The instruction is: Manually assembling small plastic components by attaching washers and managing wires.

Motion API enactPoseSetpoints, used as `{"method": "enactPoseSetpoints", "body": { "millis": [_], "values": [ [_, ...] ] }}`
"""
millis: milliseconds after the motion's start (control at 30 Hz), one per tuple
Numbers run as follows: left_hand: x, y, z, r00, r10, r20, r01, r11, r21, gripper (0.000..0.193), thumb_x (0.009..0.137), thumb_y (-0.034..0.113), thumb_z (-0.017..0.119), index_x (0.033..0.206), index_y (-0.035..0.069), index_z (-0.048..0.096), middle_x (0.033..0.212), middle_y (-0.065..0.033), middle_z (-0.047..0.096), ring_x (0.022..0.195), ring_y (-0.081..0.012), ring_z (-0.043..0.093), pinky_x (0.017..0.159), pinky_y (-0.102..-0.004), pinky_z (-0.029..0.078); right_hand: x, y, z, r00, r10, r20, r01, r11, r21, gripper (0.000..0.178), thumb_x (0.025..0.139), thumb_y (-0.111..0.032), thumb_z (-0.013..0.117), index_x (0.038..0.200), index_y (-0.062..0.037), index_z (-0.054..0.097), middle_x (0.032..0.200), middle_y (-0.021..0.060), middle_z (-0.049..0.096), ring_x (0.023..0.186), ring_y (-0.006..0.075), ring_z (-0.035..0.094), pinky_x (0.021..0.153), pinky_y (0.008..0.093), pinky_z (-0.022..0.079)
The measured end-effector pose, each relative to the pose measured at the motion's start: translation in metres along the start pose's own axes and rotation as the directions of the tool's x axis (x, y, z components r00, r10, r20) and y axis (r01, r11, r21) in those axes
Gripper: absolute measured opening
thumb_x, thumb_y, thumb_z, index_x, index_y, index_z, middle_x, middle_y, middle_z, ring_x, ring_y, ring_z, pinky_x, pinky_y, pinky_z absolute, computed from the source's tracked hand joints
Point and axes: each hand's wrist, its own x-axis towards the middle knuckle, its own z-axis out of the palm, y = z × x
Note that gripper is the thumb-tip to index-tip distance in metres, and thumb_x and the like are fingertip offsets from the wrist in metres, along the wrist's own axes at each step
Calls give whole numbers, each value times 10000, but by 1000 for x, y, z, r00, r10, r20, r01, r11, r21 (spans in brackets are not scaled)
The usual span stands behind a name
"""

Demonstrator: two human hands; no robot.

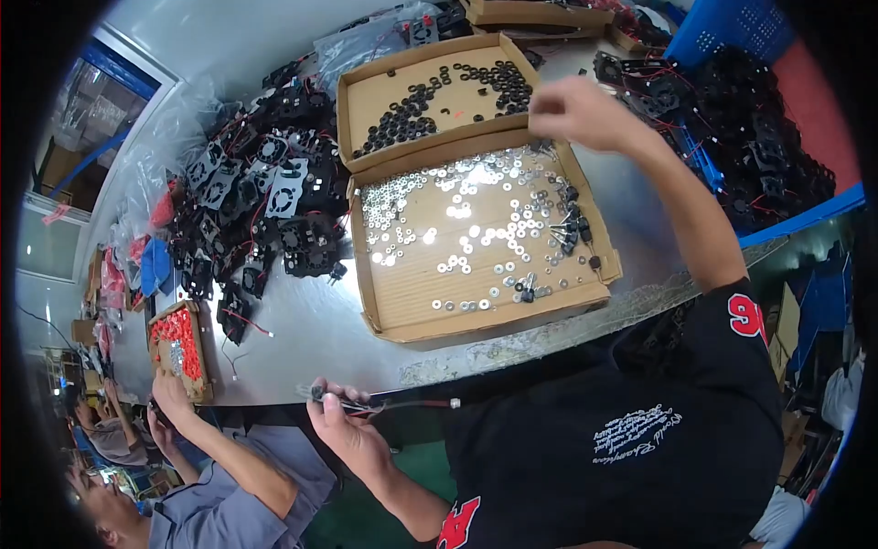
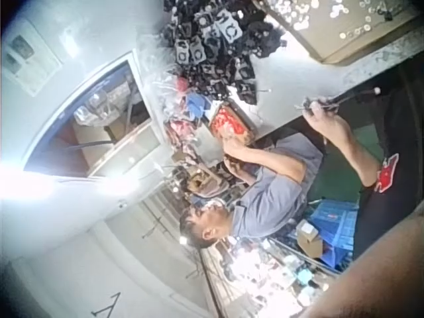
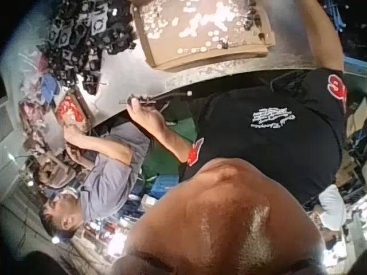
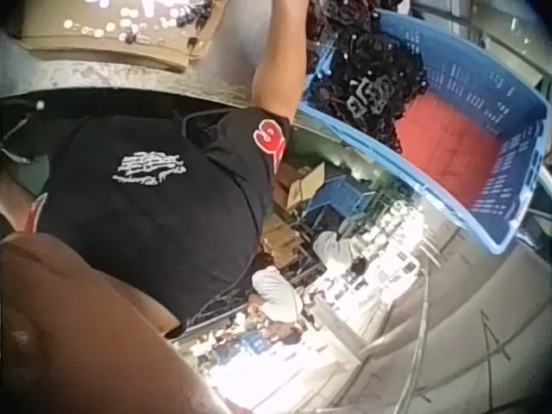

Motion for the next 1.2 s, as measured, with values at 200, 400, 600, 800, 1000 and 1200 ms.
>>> {"method": "enactPoseSetpoints", "body": {
  "millis": [200, 400, 600, 800, 1000, 1200],
  "values": [
    [-4, 1, 22, 993, -113, 37, 116, 989, -91, 650, 702, -48, 486, 1349, -54, 417, 1073, -100, 510, 940, -206, 542, 859, -372, 495, -17, 13, 32, 995, 98, -11, -95, 916, -389, 141, 848, -167, 664, 930, -62, 709, 893, 162, 696, 899, 394, 653, 791, 477, 525],
    [-13, -5, 35, 964, -183, 195, 176, 983, 55, 651, 629, -50, 466, 1279, -81, 480, 1074, -126, 550, 957, -241, 572, 914, -362, 502, -2, 11, 47, 987, 32, 159, 56, 853, -519, 135, 813, -111, 645, 918, -34, 682, 877, 178, 692, 901, 393, 661, 787, 480, 533],
    [-26, -17, 48, 902, -245, 357, 305, 944, -124, 514, 641, -45, 500, 1154, -58, 533, 958, -79, 524, 884, -191, 553, 867, -329, 494, 22, -6, 42, 931, 130, 341, 117, 780, -615, 175, 732, -48, 640, 888, 10, 692, 925, 211, 702, 925, 403, 678, 792, 477, 562],
    [-27, -23, 43, 853, -290, 434, 340, 940, -39, 249, 784, 13, 594, 1029, -31, 583, 822, -25, 528, 728, -121, 536, 707, -285, 488, 13, -12, 43, 969, 41, 245, 57, 923, -380, 227, 731, -112, 675, 920, 14, 662, 777, 171, 675, 745, 325, 673, 690, 405, 535],
    [-16, -21, 41, 799, -325, 506, 271, 946, 180, 211, 878, 100, 659, 1043, -12, 588, 804, -10, 551, 714, -87, 558, 688, -249, 494, 51, -17, 41, 995, -93, -32, 93, 996, 3, 205, 813, -120, 591, 925, 18, 693, 637, 72, 611, 623, 107, 570, 596, 270, 467],
    [-9, -16, 42, 781, -380, 496, 288, 923, 253, 236, 841, 113, 621, 1018, -39, 581, 742, -46, 560, 665, -127, 558, 693, -304, 519, 117, -32, 65, 999, -27, -37, 33, 985, 167, 204, 864, -157, 647, 986, -3, 700, 781, 75, 683, 700, 136, 632, 656, 300, 515]
  ]
}}
